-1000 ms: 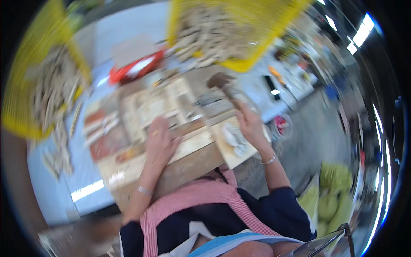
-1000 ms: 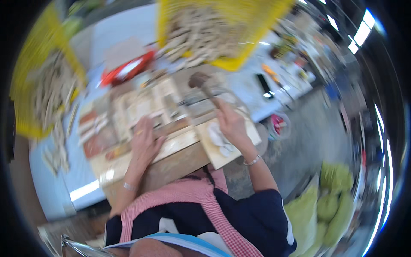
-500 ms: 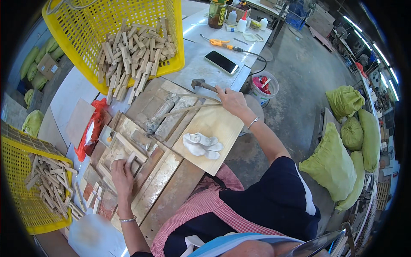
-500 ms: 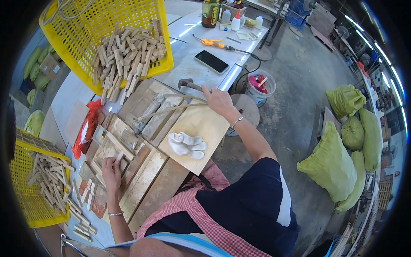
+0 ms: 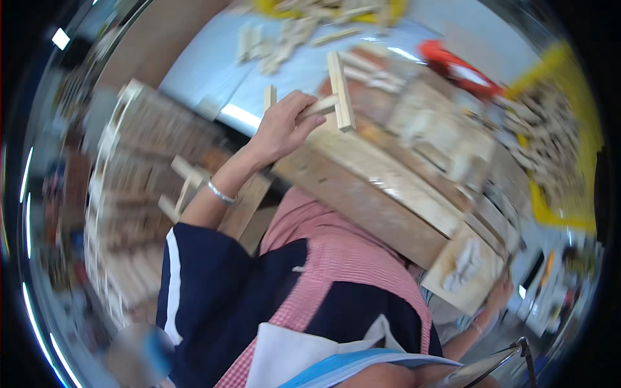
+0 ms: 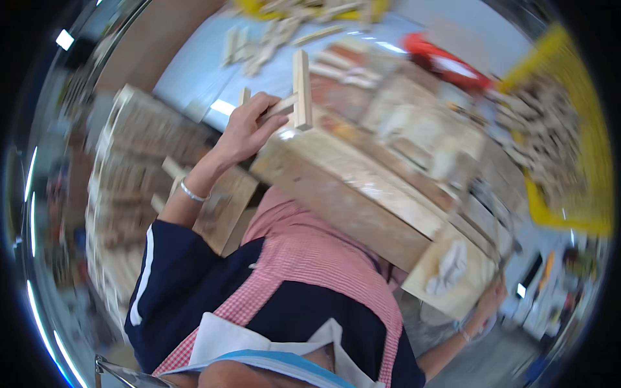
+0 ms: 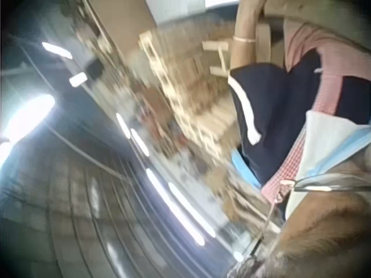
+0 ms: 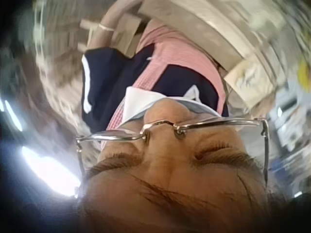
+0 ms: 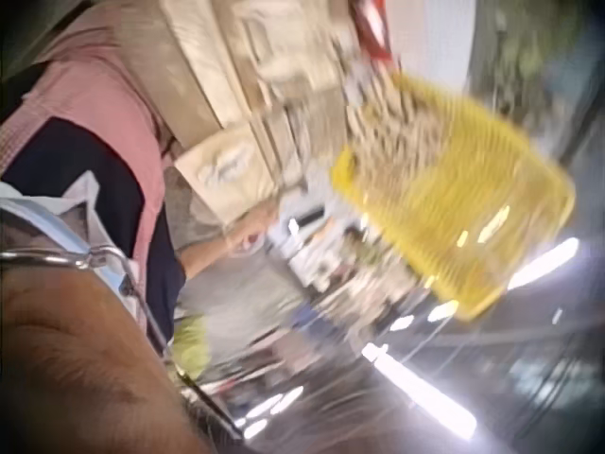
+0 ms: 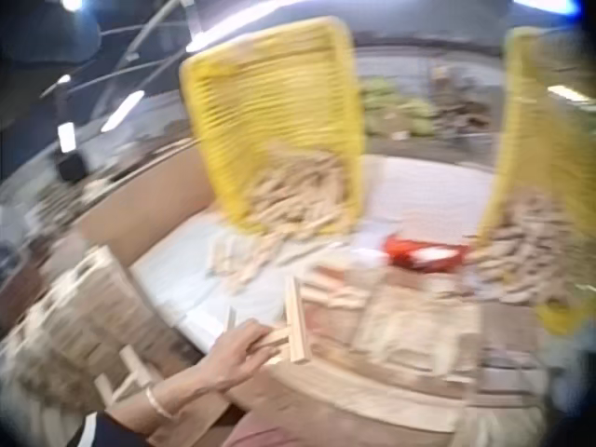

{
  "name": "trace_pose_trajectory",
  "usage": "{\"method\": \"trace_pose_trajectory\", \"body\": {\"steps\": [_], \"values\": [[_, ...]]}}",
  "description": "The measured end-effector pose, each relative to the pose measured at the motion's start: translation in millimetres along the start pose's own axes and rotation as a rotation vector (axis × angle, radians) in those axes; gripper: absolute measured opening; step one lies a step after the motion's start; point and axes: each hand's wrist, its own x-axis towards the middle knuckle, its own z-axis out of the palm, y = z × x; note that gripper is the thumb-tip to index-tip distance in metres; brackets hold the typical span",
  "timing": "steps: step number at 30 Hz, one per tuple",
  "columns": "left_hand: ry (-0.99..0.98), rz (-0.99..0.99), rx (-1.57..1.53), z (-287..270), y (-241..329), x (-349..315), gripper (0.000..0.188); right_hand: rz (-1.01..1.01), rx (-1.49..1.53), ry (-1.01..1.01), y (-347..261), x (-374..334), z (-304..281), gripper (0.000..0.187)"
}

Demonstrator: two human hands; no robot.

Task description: Assembling wooden blocks using glue and a hammer.

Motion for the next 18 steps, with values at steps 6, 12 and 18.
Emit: {"method": "trace_pose_trajectory", "body": {"steps": [6, 12, 18], "values": [[0.368, -0.400, 0.331, -91.8, -87.7, -169.2, 0.027, -0.401, -0.031, 0.231, -93.9, 58.0, -41.8, 0.032], [0.407, -0.625, 0.607, -113.0, -158.8, -264.2, 0.028, -0.742, 0.128, 0.180, -245.2, 53.3, -50.4, 0.028], [0.275, -0.708, 0.523, -107.0, -194.7, -292.0, 0.028, -1.028, 0.191, 0.075, -338.4, 34.6, -24.3, 0.024]]}}
